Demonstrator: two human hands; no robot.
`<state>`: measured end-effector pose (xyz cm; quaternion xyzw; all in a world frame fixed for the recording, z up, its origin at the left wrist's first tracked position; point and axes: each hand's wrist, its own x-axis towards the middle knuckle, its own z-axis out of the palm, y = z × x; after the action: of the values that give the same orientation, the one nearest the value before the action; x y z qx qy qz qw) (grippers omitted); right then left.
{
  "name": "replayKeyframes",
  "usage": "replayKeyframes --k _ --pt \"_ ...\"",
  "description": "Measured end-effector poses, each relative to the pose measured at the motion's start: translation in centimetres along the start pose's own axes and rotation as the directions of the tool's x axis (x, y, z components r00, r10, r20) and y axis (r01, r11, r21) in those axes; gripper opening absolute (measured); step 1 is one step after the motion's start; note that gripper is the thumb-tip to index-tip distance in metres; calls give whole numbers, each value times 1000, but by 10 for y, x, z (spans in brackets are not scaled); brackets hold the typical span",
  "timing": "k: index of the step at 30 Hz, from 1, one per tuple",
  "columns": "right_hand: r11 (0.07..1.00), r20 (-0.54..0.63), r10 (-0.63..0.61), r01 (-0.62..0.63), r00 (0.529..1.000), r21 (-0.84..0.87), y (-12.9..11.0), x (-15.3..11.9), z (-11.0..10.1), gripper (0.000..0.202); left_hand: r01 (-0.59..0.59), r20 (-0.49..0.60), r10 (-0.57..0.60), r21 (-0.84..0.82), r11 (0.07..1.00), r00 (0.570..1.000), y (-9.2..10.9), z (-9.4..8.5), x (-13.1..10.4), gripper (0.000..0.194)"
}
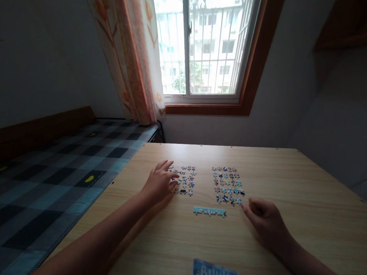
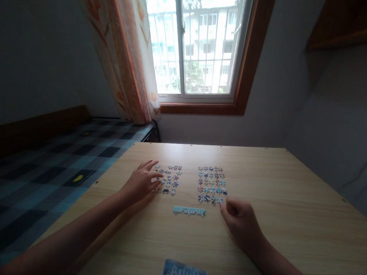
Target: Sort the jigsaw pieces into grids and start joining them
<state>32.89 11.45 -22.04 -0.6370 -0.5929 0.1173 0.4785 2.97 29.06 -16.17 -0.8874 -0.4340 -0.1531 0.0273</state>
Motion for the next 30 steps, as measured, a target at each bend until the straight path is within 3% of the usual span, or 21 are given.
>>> replayKeyframes --k 5,15,22,26,30 --pt "999 -13 -34 34 999 14 0 0 2 42 24 167 -30 33 999 985 5 -2 17 23" --pt "999 -4 -35 35 999 41 -5 2 3 42 -53 318 36 46 998 947 1 -14 38 26" --pt "998 9 -56 56 998 16 -7 3 1 41 -130 321 101 70 989 942 3 -18 43 21" --pt "998 4 -55 55 998 4 -6 3 1 41 -144 309 141 -15 990 941 1 -23 50 13" --pt "999 1 -53 53 999 8 -3 2 2 42 -56 334 145 -262 963 931 -1 -39 54 10"
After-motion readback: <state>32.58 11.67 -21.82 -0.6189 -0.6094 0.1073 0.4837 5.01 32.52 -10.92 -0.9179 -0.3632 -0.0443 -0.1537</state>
